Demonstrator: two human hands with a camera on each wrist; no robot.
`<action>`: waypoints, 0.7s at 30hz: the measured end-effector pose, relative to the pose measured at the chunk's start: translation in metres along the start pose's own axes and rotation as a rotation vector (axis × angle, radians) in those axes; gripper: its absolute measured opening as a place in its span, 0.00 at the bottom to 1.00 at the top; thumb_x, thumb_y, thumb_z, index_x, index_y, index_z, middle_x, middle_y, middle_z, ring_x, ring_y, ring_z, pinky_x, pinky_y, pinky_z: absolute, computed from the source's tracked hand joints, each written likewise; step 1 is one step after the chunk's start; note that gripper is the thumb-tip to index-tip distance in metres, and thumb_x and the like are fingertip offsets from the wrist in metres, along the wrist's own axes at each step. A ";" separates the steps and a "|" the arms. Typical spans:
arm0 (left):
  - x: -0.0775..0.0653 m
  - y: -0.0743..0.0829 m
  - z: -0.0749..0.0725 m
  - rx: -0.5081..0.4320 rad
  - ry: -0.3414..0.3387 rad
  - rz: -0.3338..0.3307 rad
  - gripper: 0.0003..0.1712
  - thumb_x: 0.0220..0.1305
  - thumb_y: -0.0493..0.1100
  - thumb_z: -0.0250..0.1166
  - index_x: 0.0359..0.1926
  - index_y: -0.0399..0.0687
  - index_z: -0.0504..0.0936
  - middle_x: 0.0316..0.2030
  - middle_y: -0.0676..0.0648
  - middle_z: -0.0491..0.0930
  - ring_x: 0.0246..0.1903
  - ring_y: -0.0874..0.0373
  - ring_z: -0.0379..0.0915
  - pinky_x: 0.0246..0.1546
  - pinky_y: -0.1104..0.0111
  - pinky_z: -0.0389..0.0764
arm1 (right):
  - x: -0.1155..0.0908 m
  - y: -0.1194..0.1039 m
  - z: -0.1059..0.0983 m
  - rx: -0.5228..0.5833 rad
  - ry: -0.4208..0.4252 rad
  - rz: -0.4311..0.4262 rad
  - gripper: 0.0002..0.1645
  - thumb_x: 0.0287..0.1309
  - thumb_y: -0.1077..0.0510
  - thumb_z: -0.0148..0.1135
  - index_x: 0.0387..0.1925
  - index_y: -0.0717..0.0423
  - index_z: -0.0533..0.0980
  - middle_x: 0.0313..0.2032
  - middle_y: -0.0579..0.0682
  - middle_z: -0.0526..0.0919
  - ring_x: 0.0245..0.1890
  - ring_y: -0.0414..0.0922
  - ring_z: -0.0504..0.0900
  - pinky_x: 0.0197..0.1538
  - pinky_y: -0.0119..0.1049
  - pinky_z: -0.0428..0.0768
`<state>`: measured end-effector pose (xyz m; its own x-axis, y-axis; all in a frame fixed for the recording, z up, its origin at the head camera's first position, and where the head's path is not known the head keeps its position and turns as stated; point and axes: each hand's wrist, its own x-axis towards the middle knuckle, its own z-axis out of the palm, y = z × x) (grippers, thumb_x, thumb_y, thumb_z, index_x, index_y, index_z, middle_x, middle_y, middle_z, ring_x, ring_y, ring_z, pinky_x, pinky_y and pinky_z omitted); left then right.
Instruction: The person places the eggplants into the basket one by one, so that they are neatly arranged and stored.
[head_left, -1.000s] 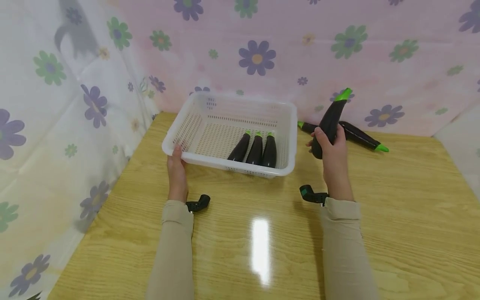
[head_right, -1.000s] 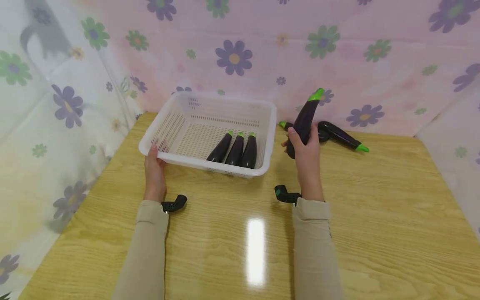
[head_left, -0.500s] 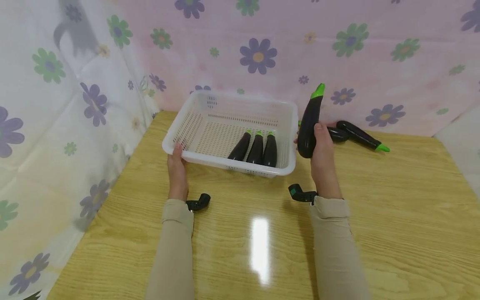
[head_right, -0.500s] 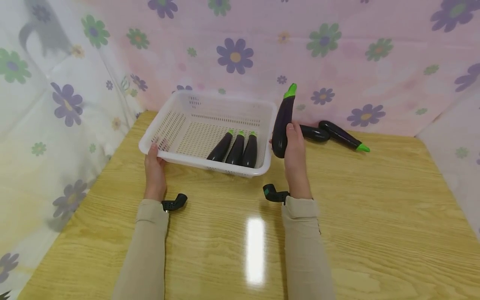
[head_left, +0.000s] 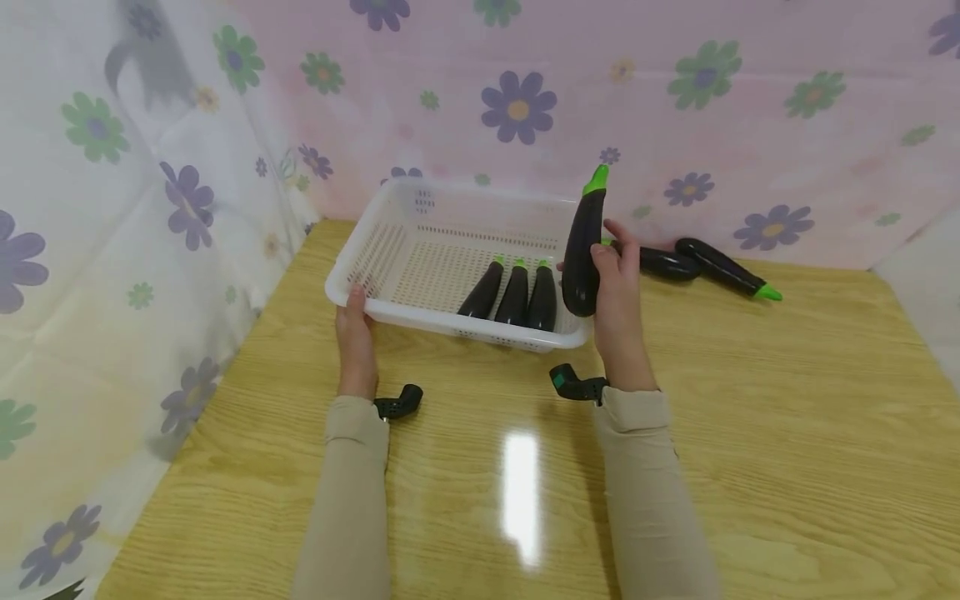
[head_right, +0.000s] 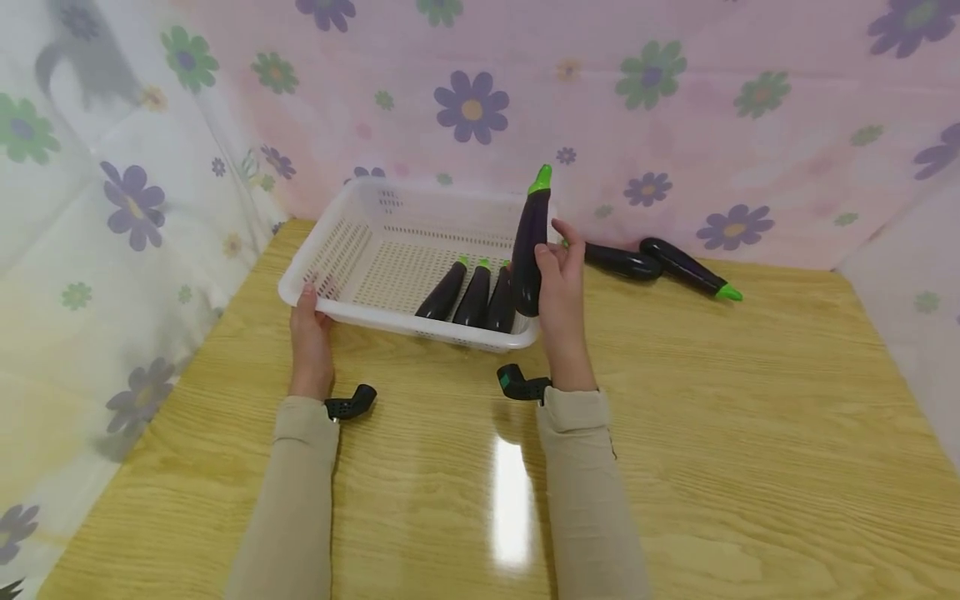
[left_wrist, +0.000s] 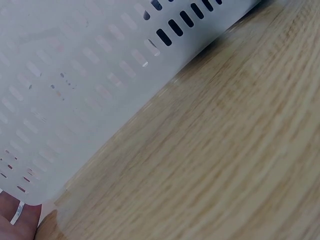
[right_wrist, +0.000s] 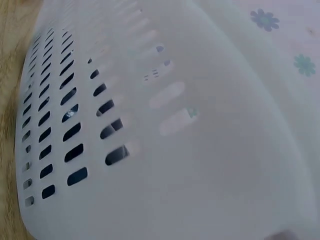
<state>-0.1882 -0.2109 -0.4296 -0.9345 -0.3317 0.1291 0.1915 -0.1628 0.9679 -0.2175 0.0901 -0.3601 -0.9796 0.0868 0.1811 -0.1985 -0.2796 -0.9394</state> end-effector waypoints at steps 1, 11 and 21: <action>0.000 0.001 0.001 0.001 -0.003 0.000 0.27 0.67 0.57 0.43 0.65 0.56 0.57 0.59 0.43 0.64 0.59 0.50 0.57 0.60 0.66 0.50 | 0.000 -0.001 0.001 -0.004 0.007 0.007 0.22 0.65 0.56 0.41 0.60 0.43 0.57 0.44 0.55 0.68 0.37 0.53 0.77 0.43 0.38 0.74; -0.001 0.002 0.001 0.021 0.005 -0.020 0.28 0.66 0.59 0.43 0.65 0.60 0.56 0.59 0.45 0.64 0.59 0.53 0.57 0.60 0.69 0.50 | 0.001 -0.006 0.007 -0.043 -0.027 0.056 0.30 0.64 0.62 0.34 0.63 0.32 0.50 0.54 0.56 0.65 0.50 0.52 0.71 0.52 0.43 0.67; -0.002 -0.001 0.000 0.018 0.001 -0.013 0.28 0.66 0.59 0.43 0.65 0.60 0.55 0.59 0.44 0.64 0.59 0.53 0.57 0.60 0.69 0.51 | -0.001 0.000 0.008 -0.179 -0.075 -0.038 0.28 0.61 0.56 0.51 0.61 0.33 0.57 0.54 0.53 0.64 0.50 0.48 0.69 0.52 0.43 0.70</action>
<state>-0.1866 -0.2101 -0.4304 -0.9366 -0.3305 0.1166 0.1741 -0.1500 0.9732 -0.2170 0.0829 -0.3575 -0.9725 0.0206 0.2322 -0.2330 -0.1028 -0.9670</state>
